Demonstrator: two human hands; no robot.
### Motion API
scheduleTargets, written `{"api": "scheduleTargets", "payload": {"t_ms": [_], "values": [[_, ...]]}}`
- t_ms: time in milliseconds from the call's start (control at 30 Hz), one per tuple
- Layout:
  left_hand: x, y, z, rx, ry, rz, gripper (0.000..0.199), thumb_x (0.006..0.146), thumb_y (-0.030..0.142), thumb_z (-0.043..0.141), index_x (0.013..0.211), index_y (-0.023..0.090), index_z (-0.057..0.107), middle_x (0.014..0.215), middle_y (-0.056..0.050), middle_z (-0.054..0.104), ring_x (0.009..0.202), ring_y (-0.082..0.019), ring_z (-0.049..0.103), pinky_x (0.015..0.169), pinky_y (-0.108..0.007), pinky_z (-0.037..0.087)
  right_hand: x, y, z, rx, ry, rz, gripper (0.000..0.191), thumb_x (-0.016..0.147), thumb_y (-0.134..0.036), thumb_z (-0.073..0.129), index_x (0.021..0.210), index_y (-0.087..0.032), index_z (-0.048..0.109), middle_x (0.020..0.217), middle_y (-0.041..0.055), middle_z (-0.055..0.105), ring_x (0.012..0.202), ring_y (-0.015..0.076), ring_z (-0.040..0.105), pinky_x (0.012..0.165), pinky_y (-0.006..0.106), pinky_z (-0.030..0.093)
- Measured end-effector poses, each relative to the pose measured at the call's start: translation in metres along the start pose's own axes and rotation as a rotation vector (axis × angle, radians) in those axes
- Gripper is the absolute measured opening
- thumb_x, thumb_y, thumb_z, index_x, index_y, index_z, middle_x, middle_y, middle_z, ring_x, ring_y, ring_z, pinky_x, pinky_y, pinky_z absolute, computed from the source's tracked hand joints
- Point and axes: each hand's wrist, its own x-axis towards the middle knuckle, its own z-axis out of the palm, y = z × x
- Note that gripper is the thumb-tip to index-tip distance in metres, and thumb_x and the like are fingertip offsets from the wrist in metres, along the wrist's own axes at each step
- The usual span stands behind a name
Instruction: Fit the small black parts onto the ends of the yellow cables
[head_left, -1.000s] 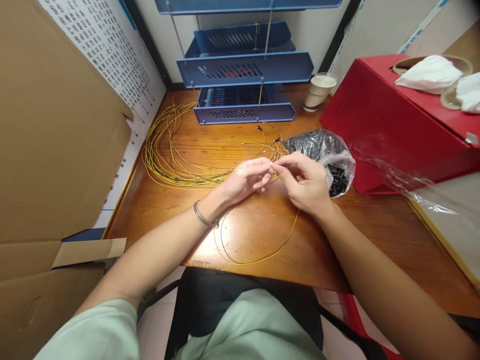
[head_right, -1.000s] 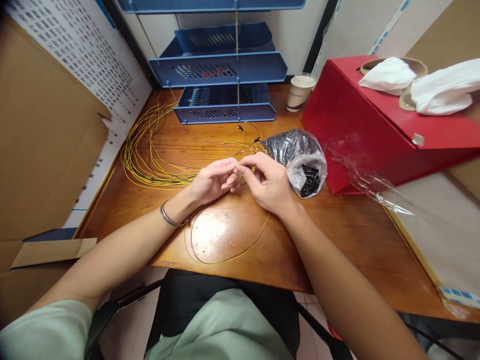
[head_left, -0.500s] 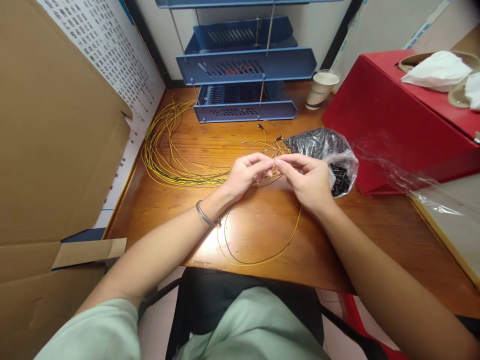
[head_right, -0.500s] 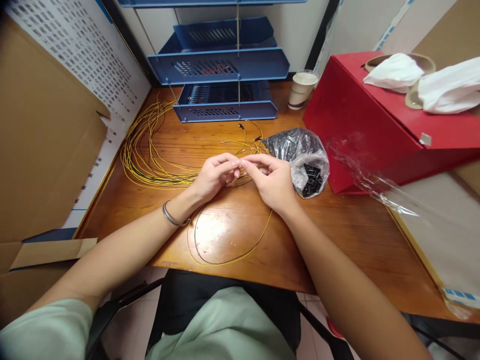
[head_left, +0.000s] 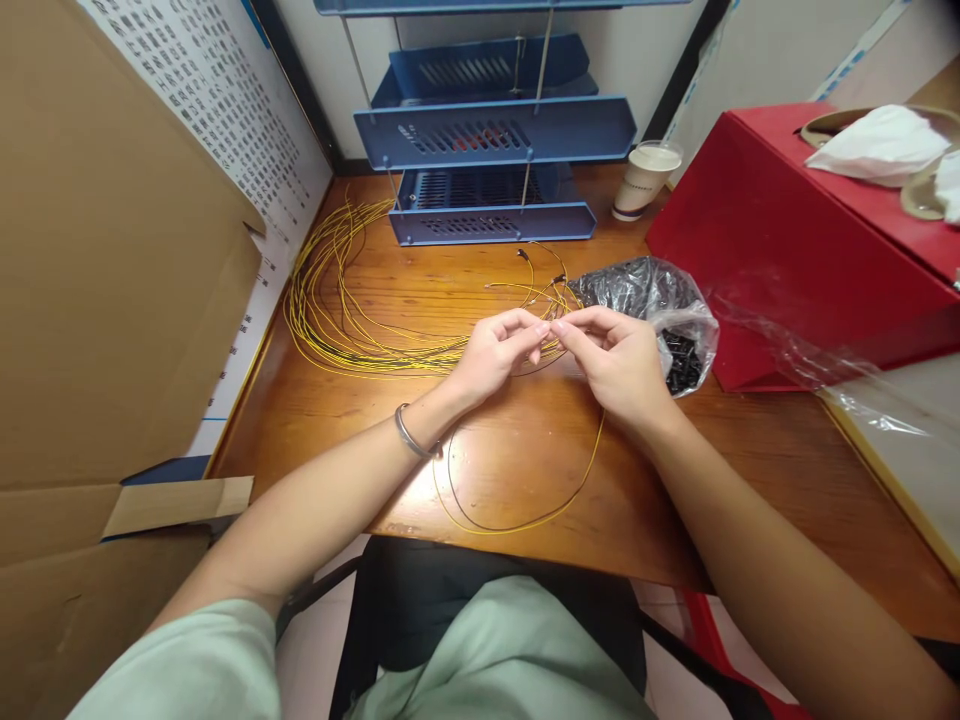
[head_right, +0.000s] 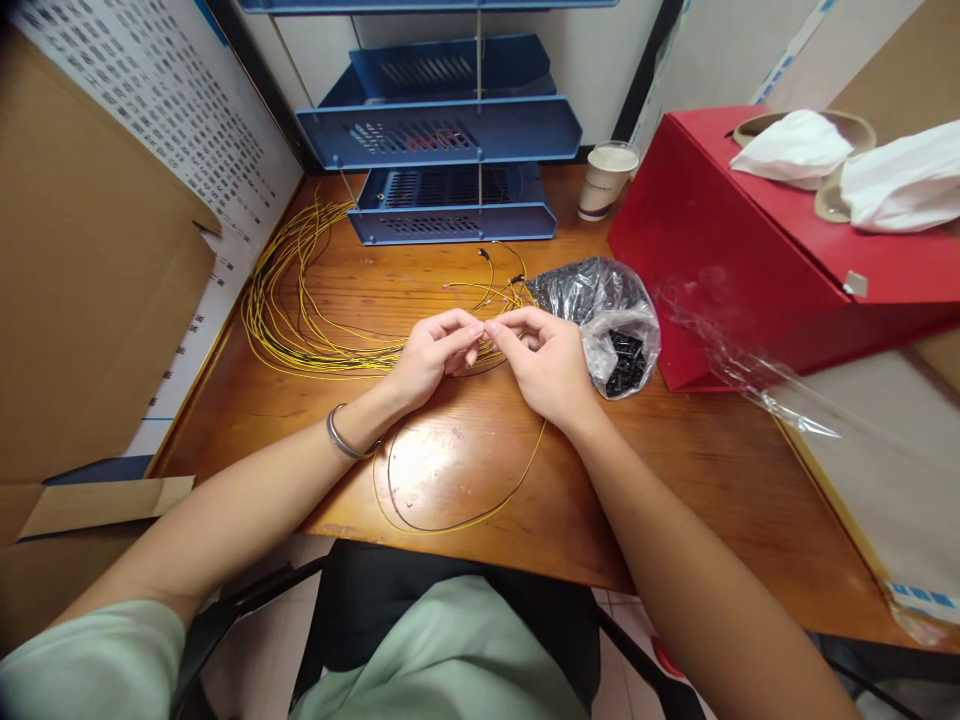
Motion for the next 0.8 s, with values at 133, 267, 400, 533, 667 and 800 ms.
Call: {"api": "scheduleTargets", "payload": {"t_ms": [133, 267, 400, 533, 667, 800], "values": [[-0.0010, 0.0030, 0.0000, -0.012, -0.027, -0.046, 0.037, 0.074, 0.047, 0.077, 0.072, 0.015, 0.060, 0.053, 0.005, 0.054, 0.042, -0.003, 0.033, 0.044, -0.022, 0.022, -0.0015, -0.0007, 0.0016, -0.044, 0.018, -0.059, 0.020, 0.081, -0.039, 0.077, 0.081, -0.020, 0.072, 0.077, 0.0034, 0.073, 0.061, 0.0136, 0.060, 0.049, 0.025, 0.041], [-0.0001, 0.0055, -0.0011, -0.042, -0.079, -0.087, 0.033, 0.074, 0.044, 0.075, 0.074, 0.015, 0.059, 0.053, 0.004, 0.055, 0.041, -0.004, 0.033, 0.043, -0.022, 0.023, -0.0056, -0.0011, 0.0041, -0.138, 0.055, -0.142, 0.015, 0.087, -0.035, 0.071, 0.084, -0.021, 0.070, 0.077, 0.0022, 0.072, 0.060, 0.0129, 0.059, 0.050, 0.026, 0.041], [0.0015, 0.0059, -0.0047, -0.111, -0.163, -0.121, 0.027, 0.073, 0.038, 0.071, 0.070, 0.015, 0.057, 0.055, 0.002, 0.057, 0.044, -0.006, 0.039, 0.045, -0.022, 0.030, -0.0079, 0.0012, 0.0026, -0.295, 0.034, -0.335, 0.009, 0.093, -0.027, 0.064, 0.088, -0.021, 0.068, 0.079, 0.0011, 0.069, 0.054, 0.0100, 0.049, 0.053, 0.027, 0.040], [0.0013, 0.0066, -0.0058, -0.162, -0.207, -0.141, 0.024, 0.074, 0.034, 0.066, 0.064, 0.014, 0.057, 0.054, 0.001, 0.056, 0.043, -0.006, 0.040, 0.049, -0.023, 0.035, -0.0072, 0.0042, -0.0007, -0.380, -0.024, -0.541, 0.007, 0.095, -0.024, 0.062, 0.091, -0.022, 0.067, 0.082, 0.0012, 0.068, 0.060, 0.0112, 0.052, 0.057, 0.028, 0.042], [0.0001, 0.0062, -0.0035, -0.188, -0.176, -0.112, 0.023, 0.072, 0.034, 0.067, 0.063, 0.014, 0.060, 0.054, 0.001, 0.056, 0.044, -0.006, 0.040, 0.049, -0.023, 0.033, -0.0078, 0.0044, -0.0012, -0.397, -0.021, -0.551, 0.008, 0.096, -0.026, 0.061, 0.092, -0.023, 0.067, 0.082, 0.0017, 0.068, 0.063, 0.0129, 0.055, 0.057, 0.029, 0.043], [-0.0009, 0.0035, -0.0027, -0.183, -0.090, -0.047, 0.021, 0.074, 0.033, 0.071, 0.069, 0.014, 0.063, 0.056, 0.002, 0.059, 0.047, -0.006, 0.044, 0.048, -0.022, 0.031, -0.0093, 0.0017, 0.0008, -0.328, -0.014, -0.431, 0.008, 0.095, -0.027, 0.062, 0.090, -0.023, 0.067, 0.082, 0.0008, 0.068, 0.056, 0.0106, 0.051, 0.053, 0.029, 0.041]]}}
